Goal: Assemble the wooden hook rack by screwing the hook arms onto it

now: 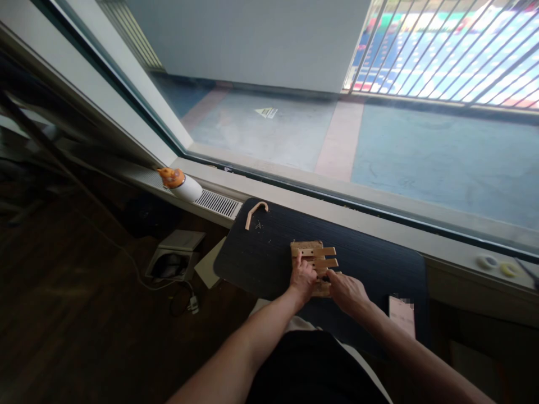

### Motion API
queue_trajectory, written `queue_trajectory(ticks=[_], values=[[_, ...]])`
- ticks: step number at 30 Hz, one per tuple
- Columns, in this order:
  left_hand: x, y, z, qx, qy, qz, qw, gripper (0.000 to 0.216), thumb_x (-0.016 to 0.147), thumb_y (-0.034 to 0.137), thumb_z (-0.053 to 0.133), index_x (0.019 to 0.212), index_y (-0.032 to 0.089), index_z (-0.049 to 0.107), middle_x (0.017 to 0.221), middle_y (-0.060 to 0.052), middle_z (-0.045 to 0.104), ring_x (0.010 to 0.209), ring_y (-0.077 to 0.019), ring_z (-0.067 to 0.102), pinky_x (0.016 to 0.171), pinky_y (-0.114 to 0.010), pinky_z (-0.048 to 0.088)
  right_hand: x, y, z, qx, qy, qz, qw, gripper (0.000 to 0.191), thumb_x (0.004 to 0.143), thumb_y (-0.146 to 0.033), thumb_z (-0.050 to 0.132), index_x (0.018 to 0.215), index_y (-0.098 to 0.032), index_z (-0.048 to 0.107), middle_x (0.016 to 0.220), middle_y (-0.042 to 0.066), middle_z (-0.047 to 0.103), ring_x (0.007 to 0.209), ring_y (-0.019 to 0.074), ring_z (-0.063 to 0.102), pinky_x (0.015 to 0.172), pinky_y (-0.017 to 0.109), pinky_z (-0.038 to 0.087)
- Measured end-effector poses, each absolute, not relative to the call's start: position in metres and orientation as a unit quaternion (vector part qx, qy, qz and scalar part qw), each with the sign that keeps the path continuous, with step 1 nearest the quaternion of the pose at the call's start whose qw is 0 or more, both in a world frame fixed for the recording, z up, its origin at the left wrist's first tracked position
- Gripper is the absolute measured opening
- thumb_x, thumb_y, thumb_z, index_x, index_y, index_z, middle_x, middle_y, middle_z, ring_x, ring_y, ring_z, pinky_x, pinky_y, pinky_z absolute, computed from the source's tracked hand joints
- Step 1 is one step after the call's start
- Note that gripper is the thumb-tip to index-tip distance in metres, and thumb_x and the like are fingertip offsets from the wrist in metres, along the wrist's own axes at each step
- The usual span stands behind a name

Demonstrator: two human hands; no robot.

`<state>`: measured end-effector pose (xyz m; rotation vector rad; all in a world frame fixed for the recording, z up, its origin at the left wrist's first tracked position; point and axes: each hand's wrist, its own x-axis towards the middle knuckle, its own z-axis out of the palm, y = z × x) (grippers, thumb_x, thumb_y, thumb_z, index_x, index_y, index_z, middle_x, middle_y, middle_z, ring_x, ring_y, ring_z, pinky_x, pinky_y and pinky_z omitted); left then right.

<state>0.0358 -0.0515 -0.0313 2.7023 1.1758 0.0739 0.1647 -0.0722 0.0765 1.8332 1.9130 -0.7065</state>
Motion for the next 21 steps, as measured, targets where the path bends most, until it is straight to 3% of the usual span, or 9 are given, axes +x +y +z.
queue_trajectory(ticks=[7,10,13,21], values=[[0.036,-0.052,-0.031,0.911,0.4,0.033,0.094,0.012,0.079,0.02,0.061,0.08,0.012,0.069,0.074,-0.006,0.065,0.088,-0.0239,0.057,0.11,-0.062,0.013,0.161,-0.07,0.089,0.593,0.739,-0.249,0.199,0.027,0.088,-0.005,0.04,0.101,-0.015,0.062,0.098,0.011,0.068,0.091,0.0199,0.064,0.077,0.029,0.047],[0.037,-0.052,-0.032,0.912,0.399,0.036,0.094,0.011,0.079,0.019,0.06,0.08,0.012,0.069,0.075,-0.006,0.065,0.087,-0.0243,0.057,0.109,-0.063,0.014,0.163,-0.069,0.085,0.588,0.737,-0.258,0.211,0.019,0.091,-0.019,0.048,0.104,-0.014,0.061,0.1,0.007,0.066,0.091,0.018,0.063,0.079,0.034,0.049],[0.037,-0.052,-0.033,0.911,0.399,0.036,0.095,0.013,0.08,0.02,0.06,0.08,0.012,0.069,0.075,-0.007,0.065,0.087,-0.0244,0.057,0.109,-0.063,0.015,0.164,-0.069,0.076,0.595,0.724,-0.264,0.228,0.03,0.089,-0.034,0.054,0.113,-0.016,0.056,0.11,0.006,0.06,0.093,0.018,0.06,0.079,0.04,0.051],[0.037,-0.052,-0.035,0.912,0.398,0.033,0.093,0.013,0.079,0.02,0.06,0.081,0.012,0.07,0.075,-0.007,0.066,0.088,-0.0246,0.057,0.109,-0.064,0.013,0.162,-0.068,0.069,0.633,0.684,-0.255,0.256,0.033,0.089,-0.034,0.054,0.116,-0.017,0.055,0.116,0.008,0.058,0.096,0.0191,0.059,0.08,0.04,0.05]])
